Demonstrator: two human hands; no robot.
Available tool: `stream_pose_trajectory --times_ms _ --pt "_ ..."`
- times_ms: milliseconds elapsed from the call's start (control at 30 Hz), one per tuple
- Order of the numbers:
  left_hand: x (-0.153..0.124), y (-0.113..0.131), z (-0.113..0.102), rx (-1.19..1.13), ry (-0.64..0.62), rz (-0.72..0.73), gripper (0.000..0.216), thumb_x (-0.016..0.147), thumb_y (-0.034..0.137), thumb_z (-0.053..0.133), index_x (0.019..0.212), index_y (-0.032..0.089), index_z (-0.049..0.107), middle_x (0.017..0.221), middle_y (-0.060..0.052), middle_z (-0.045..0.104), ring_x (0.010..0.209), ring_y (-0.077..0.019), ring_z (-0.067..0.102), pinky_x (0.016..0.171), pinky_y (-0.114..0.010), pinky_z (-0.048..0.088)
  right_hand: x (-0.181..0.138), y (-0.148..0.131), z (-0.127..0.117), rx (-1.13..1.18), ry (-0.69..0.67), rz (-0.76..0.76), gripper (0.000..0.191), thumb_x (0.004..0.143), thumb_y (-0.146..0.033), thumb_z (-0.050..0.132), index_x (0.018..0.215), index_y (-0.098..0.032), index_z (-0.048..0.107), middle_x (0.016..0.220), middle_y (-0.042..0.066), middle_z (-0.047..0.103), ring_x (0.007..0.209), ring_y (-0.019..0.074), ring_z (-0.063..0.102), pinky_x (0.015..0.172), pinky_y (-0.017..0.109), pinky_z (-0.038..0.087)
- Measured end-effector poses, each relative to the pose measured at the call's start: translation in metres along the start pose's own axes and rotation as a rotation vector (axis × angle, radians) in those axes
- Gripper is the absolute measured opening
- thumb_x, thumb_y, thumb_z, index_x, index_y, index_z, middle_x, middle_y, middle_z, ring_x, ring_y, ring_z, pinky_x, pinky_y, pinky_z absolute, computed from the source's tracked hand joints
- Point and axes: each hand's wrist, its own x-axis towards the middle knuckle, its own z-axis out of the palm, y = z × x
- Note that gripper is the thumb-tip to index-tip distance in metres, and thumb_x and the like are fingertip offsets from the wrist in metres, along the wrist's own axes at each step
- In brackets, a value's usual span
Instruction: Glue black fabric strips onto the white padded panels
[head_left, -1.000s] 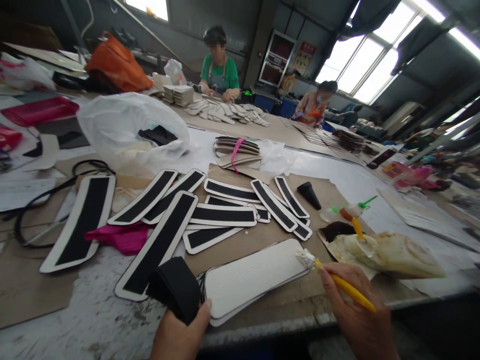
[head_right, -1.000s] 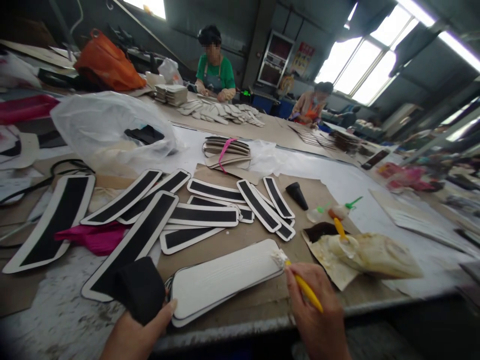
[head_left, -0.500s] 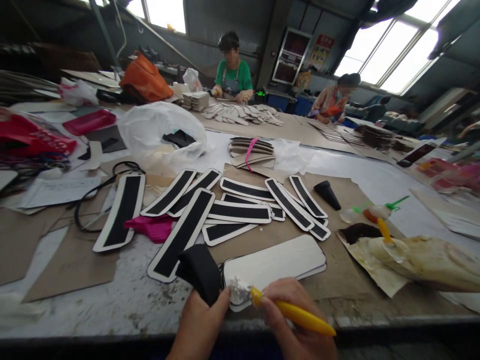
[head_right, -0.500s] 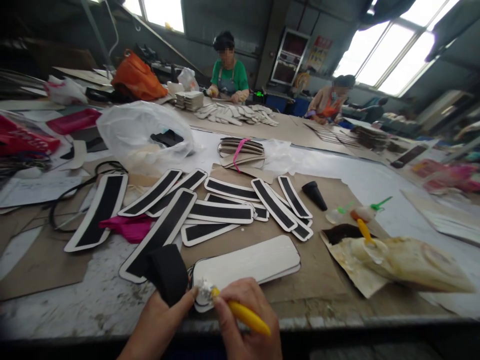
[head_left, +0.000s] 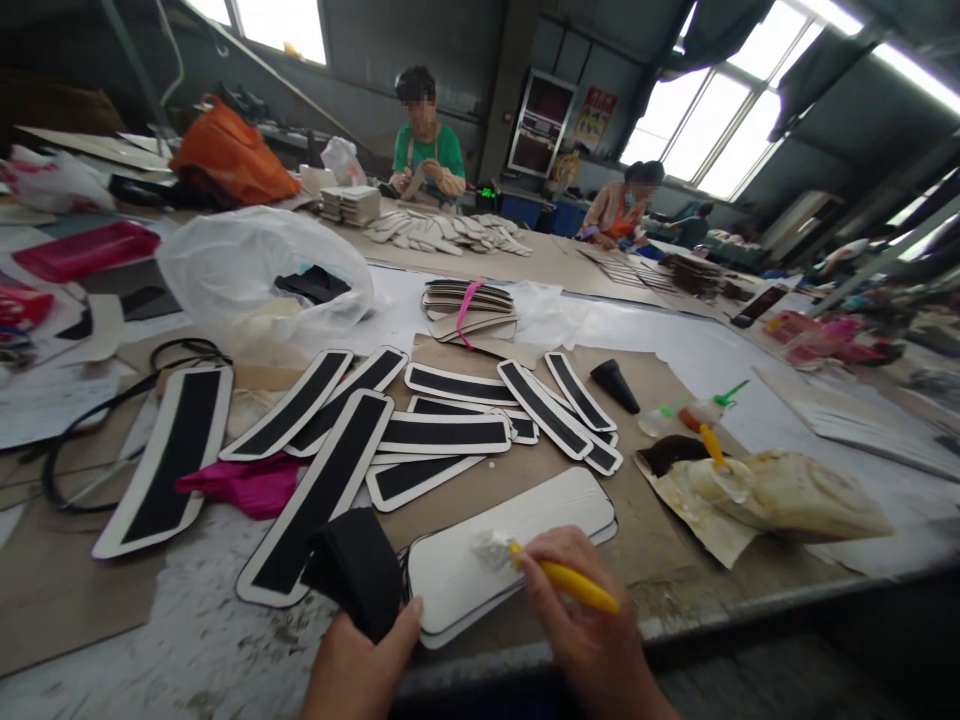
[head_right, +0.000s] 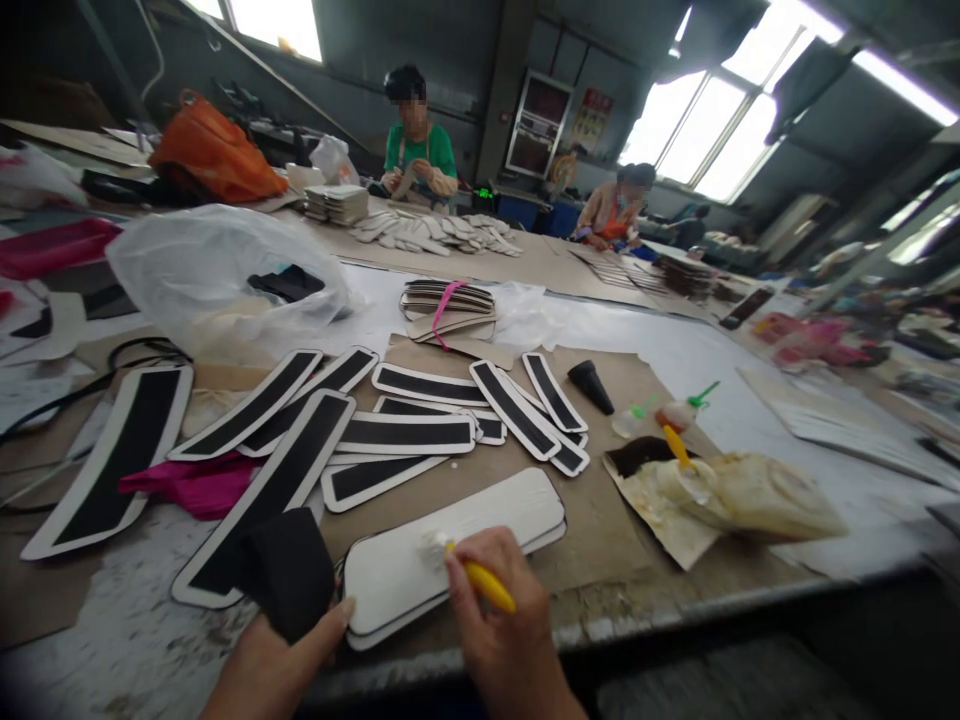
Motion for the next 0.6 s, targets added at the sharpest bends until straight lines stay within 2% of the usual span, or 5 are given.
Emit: stream_pose_trajectory --times_ms 133,233,333,433,600 --pt "0.001 -0.001 0.003 -0.022 0.049 -0.039 0.033 0.054 0.043 0.060 0.073 0.017 0.064 0.067 -0.010 0.068 0.076 -0.0335 0.063 0.070 -0.040 0.046 0.005 0.034 -0.049 -0.354 0.186 -0.044 0.005 0.081 -0.016 0.055 0.081 -0.019 0.059 0.075 0.003 0.058 0.071 0.0154 0.057 0.067 0.028 0.049" --pt "0.001 0.001 0.005 -0.049 0.051 -0.030 0.035 0.053 0.043 0.059 0.074 0.016 0.064 0.066 -0.010 0.067 0.072 -0.0325 0.062 0.069 -0.040 0.045 0.006 0.044 -0.074 -0.477 0.220 -0.050 0.004 0.082 -0.021 0.055 0.081 -0.019 0.059 0.075 0.003 0.058 0.070 0.0161 0.057 0.069 0.029 0.047" --pt "-0.001 0.008 0.003 -0.074 0.042 0.002 0.035 0.055 0.043 0.059 0.075 0.015 0.064 0.061 -0.006 0.064 0.065 -0.0294 0.061 0.063 -0.037 0.045 0.004 0.036 -0.078 -0.492 0.203 -0.016 0.008 0.082 -0.024 0.054 0.080 -0.019 0.059 0.076 0.004 0.059 0.072 0.0171 0.057 0.072 0.030 0.046" --pt "-0.009 0.018 -0.006 -0.141 0.035 0.067 0.031 0.058 0.042 0.062 0.075 0.016 0.063 0.067 -0.005 0.066 0.070 -0.0258 0.060 0.064 -0.032 0.044 0.002 0.023 -0.076 -0.463 0.178 0.041 0.013 0.083 -0.029 0.051 0.079 -0.020 0.058 0.077 0.004 0.059 0.073 0.0180 0.057 0.071 0.030 0.046" --pt "-0.028 0.034 -0.026 -0.360 -0.161 0.105 0.040 0.075 0.055 0.049 0.068 0.017 0.060 0.050 0.002 0.053 0.050 -0.0140 0.049 0.051 -0.025 0.039 0.004 0.003 -0.060 -0.275 0.012 0.075 0.017 0.085 -0.035 0.046 0.083 -0.023 0.058 0.087 0.005 0.063 0.082 0.0193 0.060 0.068 0.024 0.048"
